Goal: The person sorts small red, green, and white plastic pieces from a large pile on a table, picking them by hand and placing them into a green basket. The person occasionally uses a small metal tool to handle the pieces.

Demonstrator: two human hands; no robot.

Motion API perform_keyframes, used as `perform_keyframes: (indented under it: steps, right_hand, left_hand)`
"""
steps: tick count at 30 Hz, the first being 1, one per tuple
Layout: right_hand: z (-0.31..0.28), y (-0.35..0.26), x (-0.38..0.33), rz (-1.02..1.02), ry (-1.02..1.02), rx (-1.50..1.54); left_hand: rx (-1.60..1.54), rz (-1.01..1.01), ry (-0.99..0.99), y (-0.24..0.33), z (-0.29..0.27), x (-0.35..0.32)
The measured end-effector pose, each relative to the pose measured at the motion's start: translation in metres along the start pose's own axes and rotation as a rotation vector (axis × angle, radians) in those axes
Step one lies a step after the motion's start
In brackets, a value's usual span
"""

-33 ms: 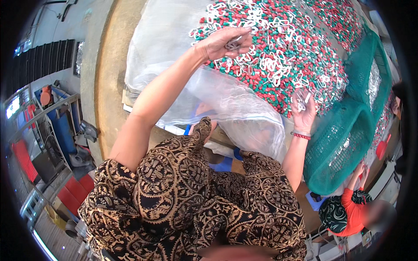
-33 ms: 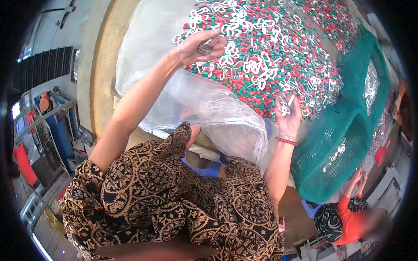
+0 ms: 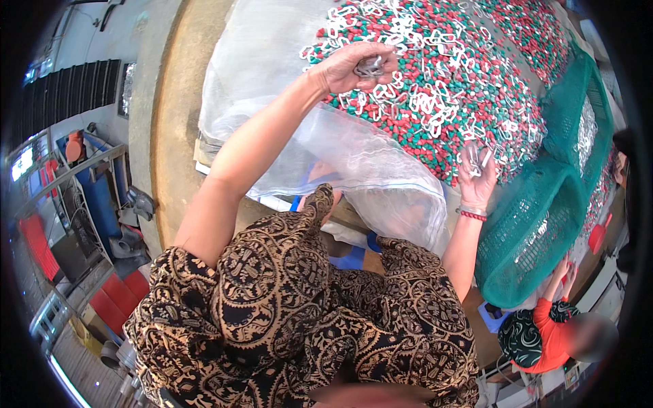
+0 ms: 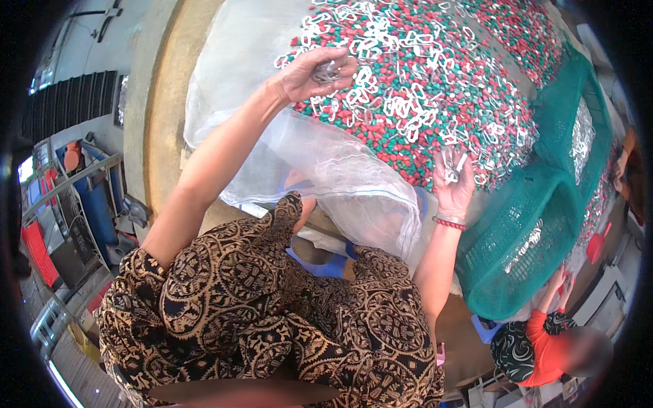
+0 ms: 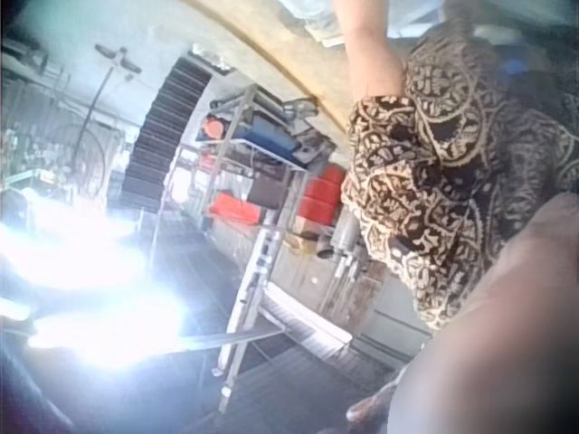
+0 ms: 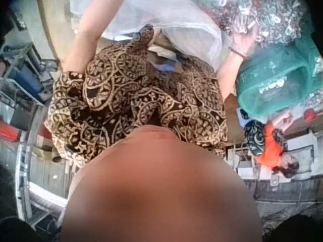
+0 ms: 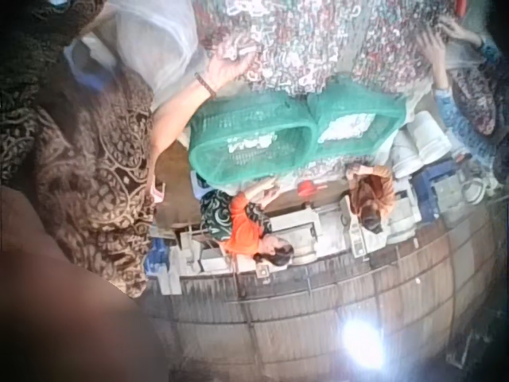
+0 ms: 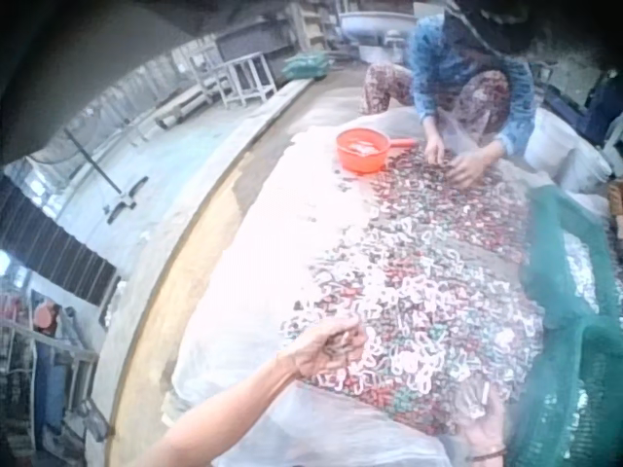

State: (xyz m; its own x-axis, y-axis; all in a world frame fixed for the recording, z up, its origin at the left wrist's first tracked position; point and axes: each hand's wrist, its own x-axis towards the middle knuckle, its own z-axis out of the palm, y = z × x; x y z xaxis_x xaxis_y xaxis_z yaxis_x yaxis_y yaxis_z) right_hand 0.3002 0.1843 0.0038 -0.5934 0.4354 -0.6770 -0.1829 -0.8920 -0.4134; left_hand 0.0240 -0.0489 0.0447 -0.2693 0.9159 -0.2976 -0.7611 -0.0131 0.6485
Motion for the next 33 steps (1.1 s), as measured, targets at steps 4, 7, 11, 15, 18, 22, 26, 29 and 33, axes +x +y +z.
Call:
perform_keyframes:
  steps: [4,7,11,15,18,22,26,29,33]
  right_hand:
    - [0.005,-0.002,-0.001,0.084,-0.432,-0.029]
    - [0.007,-0.006,-0.002,0.02,-0.405,-0.267]
    - [0.007,-0.009,0.001,-0.016,-0.434,-0.217]
    - [0.006,-0.009,0.008,0.105,-0.524,0.095]
    - [0.01,-0.006,0.014,0.105,-0.514,-0.156]
    - [0.022,0.007,0.028,0.055,-0.215,-0.909]
    - [0.026,0.041,0.054,-0.596,-0.137,-2.008]
    - [0.026,0.055,0.061,-0.56,-0.221,-2.041]
    - [0.028,0.048,0.043,-0.132,-0.172,-1.397]
  left_hand:
    - [0.146,-0.046,0.126,-0.016,-0.017,0.008]
    - [1.084,-0.05,0.248,-0.041,-0.039,-0.006]
    - [1.906,-0.051,0.283,-0.068,-0.066,-0.051]
    - [1.869,-0.019,0.355,-0.073,-0.071,-0.064]
    - [1.686,0.076,0.434,-0.065,-0.059,-0.042]
    - [1.45,0.145,0.425,-0.041,-0.036,-0.01]
    - [0.594,0.005,0.442,-0.011,-0.028,-0.01]
    - [0.064,0.217,0.255,0.004,-0.032,-0.024]
    - [0.181,0.083,0.356,0.007,-0.045,-0.038]
